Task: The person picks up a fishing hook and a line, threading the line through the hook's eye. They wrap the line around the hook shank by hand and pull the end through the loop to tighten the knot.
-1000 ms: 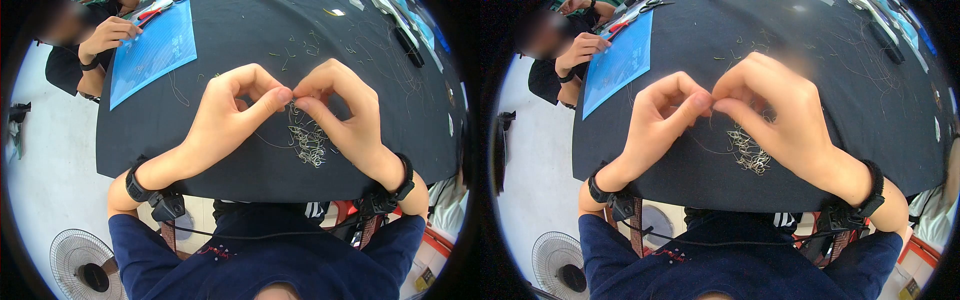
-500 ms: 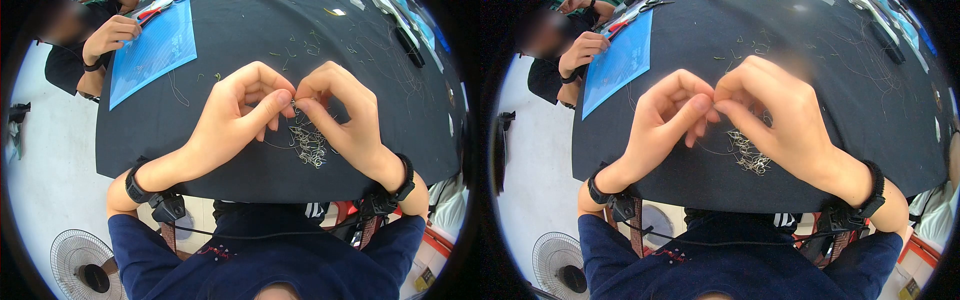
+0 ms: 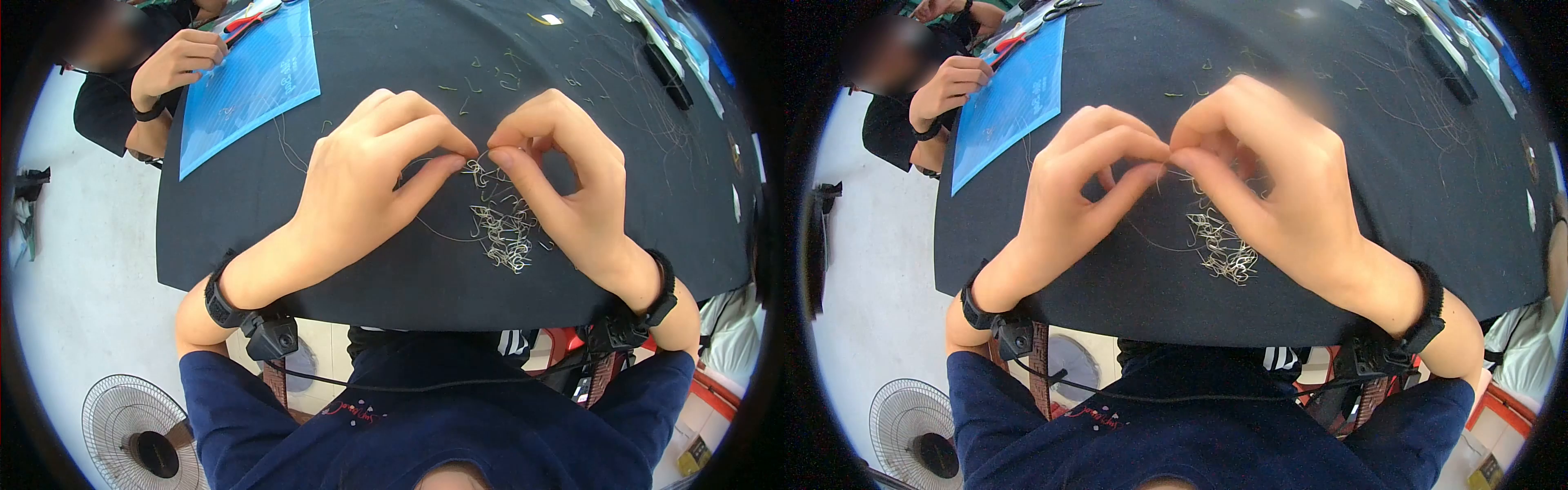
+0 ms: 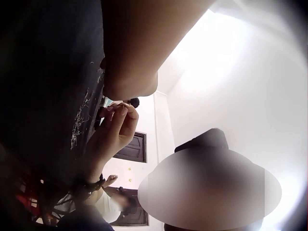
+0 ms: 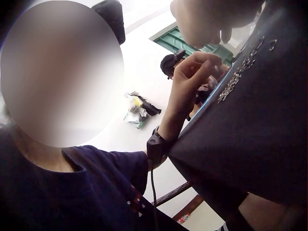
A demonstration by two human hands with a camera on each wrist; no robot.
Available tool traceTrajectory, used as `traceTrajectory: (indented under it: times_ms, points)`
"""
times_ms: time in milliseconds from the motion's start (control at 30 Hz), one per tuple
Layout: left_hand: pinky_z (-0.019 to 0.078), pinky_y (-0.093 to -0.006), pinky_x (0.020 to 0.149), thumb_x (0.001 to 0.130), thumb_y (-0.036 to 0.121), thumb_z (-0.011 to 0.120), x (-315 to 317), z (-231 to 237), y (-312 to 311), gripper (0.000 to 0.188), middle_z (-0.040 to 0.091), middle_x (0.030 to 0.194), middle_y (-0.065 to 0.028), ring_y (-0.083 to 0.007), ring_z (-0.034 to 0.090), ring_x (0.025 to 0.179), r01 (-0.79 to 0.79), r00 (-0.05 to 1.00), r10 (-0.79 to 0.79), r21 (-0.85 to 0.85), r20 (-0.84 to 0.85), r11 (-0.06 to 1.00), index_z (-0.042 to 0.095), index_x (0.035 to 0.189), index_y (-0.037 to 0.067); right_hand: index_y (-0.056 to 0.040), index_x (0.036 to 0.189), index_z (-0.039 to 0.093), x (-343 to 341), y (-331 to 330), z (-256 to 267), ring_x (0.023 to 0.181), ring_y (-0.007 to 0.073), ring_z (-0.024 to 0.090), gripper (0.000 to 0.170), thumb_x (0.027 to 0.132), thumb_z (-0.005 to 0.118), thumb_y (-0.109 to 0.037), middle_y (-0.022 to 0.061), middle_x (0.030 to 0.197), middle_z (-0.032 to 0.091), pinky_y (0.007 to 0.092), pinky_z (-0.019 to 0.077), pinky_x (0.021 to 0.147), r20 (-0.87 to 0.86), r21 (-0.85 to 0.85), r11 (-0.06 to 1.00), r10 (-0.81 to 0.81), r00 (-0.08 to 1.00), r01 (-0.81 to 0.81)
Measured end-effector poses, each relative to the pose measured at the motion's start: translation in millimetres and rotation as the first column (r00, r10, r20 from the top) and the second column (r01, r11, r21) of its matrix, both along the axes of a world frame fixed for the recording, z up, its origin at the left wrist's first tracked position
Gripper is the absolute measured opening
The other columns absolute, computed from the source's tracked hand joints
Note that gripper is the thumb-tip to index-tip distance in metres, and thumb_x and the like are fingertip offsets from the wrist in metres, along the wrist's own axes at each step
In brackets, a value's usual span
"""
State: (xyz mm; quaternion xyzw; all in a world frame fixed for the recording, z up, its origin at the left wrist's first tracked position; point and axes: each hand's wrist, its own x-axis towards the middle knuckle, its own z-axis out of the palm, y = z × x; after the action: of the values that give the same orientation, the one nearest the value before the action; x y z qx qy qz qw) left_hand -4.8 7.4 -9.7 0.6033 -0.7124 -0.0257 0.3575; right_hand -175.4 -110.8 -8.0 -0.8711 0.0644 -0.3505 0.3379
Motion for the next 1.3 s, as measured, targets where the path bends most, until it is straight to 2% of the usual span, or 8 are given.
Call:
traceTrajectory:
  times_ms: [233,433,633,933,1233,1300]
  points:
    - [0.0457,-0.0227,0.05,0.073,0.008,0.072,0,-8,-7,0.018,0.061,0.09,-0.0005,-0.0144,0.056,0.076,0.028,0.996,-0.025,-0.036,0.086,0.999,0.067,0.09,0.01,-0.0023,0.087,0.061,1,1,-1,0.07,0.0092,0.055,0.009,0.08,0.064,0.003,0.0036,0.081,0.059,0.021,0.0417,0.058,0.0,0.002,1.0,0.004,1.0,-0.004]
    - [0.0469,-0.0235,0.051,0.072,0.01,0.074,2,-14,-10,0.019,0.06,0.089,-0.0011,-0.0154,0.057,0.075,0.086,0.986,-0.081,-0.032,0.147,0.996,0.066,0.089,0.008,-0.0022,0.087,0.061,0,1,-3,0.069,0.0094,0.055,0.009,0.08,0.064,0.003,0.0035,0.081,0.059,0.0209,0.0415,0.058,-0.011,-0.016,1.0,-0.008,1.0,0.008]
    - [0.046,-0.0246,0.05,0.073,0.011,0.073,-1,-13,-9,0.017,0.059,0.085,-0.0012,-0.0148,0.056,0.071,0.036,0.999,-0.036,0.011,0.018,0.999,0.066,0.089,0.008,-0.0021,0.086,0.061,-1,1,-2,0.069,0.0095,0.055,0.009,0.08,0.064,0.003,0.0037,0.081,0.059,0.021,0.0412,0.057,-0.016,-0.007,1.0,-0.01,1.0,0.01]
    - [0.0447,-0.0237,0.049,0.074,0.011,0.072,4,-14,-10,0.017,0.059,0.085,-0.0016,-0.0148,0.055,0.066,0.076,0.991,-0.074,-0.015,0.11,0.997,0.065,0.089,0.007,-0.0019,0.086,0.061,0,1,-1,0.07,0.0096,0.056,0.009,0.08,0.064,0.003,0.0036,0.081,0.059,0.021,0.0418,0.057,-0.015,-0.014,1.0,-0.004,1.0,0.004]
    - [0.0435,-0.0221,0.049,0.077,0.009,0.07,0,-10,-8,0.014,0.059,0.086,-0.0018,-0.0109,0.056,0.068,0.029,1.0,-0.029,0.042,0.002,0.999,0.063,0.088,0.005,-0.0019,0.086,0.061,0,1,-1,0.07,0.0097,0.056,0.009,0.079,0.064,0.003,0.0034,0.081,0.059,0.0213,0.0421,0.057,-0.011,0.003,1.0,0.003,1.0,-0.003]
    - [0.0429,-0.0205,0.051,0.079,0.008,0.069,-1,-7,-8,0.012,0.059,0.085,-0.001,-0.0089,0.056,0.07,0.02,0.994,-0.009,0.099,-0.111,0.995,0.062,0.088,0.005,-0.0019,0.085,0.061,1,0,-1,0.069,0.01,0.056,0.009,0.079,0.065,0.002,0.0035,0.08,0.059,0.0215,0.0422,0.057,-0.015,0.01,1.0,0.005,1.0,-0.005]
